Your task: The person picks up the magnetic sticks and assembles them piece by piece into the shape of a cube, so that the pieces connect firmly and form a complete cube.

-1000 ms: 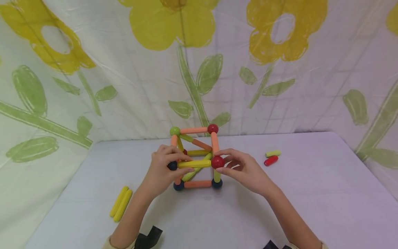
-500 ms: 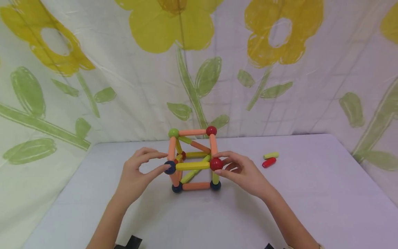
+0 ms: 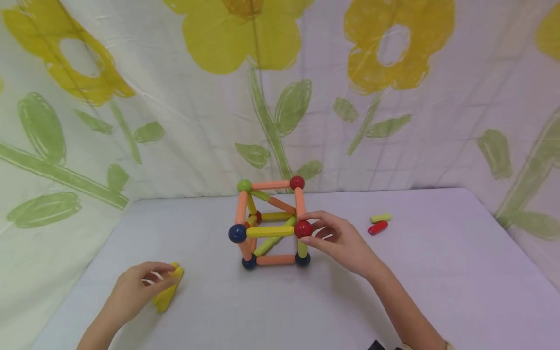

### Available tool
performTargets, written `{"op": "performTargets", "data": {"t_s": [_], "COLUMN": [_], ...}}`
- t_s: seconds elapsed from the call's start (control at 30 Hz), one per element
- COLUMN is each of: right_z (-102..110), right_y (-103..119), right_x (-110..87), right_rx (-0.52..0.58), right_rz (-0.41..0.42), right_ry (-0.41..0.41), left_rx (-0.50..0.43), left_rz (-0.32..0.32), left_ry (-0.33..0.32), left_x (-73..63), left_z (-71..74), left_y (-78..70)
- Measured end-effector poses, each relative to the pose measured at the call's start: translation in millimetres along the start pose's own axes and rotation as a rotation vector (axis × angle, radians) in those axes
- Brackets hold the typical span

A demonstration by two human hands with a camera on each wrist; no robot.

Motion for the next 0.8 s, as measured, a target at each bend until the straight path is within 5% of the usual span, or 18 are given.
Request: {"op": "performTargets", "data": {"t_s": [0.13, 0.33, 0.5, 0.8], "right_z": [0.6, 0.8, 0.6, 0.8], "right_y": [-0.2, -3.1, -4.3, -3.3], "right_x": [0.4, 0.7, 1.3, 0.5], "right_rx": [0.005, 0.005, 0.005, 0.006], "right_rz": [-0.003, 0.006, 0.004, -0.017], "right_ry": [-0.001, 0.001, -0.001, -0.005], "left_rx": [0.079, 0.143, 0.065, 0.019], "left_rz": [0.051, 0.010, 0.003, -0.038], "left_ry": [0.093, 0.073, 0.057, 0.120], "left_x": [2.9, 8.6, 6.6, 4.3], "left_z": [-8.9, -15.6, -20.0, -29.9], "left_y": [11.8, 6.8, 2.2, -0.5]}}
Point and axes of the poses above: each hand's wrist, its own x-axis towards the middle knuckle, its own z-axis out of the back of the hand, y = z × x, the point moved 1 cm from there along x, towards the middle knuckle, and after that the axes turned 11 degrees about y, right-handed, at the moved point
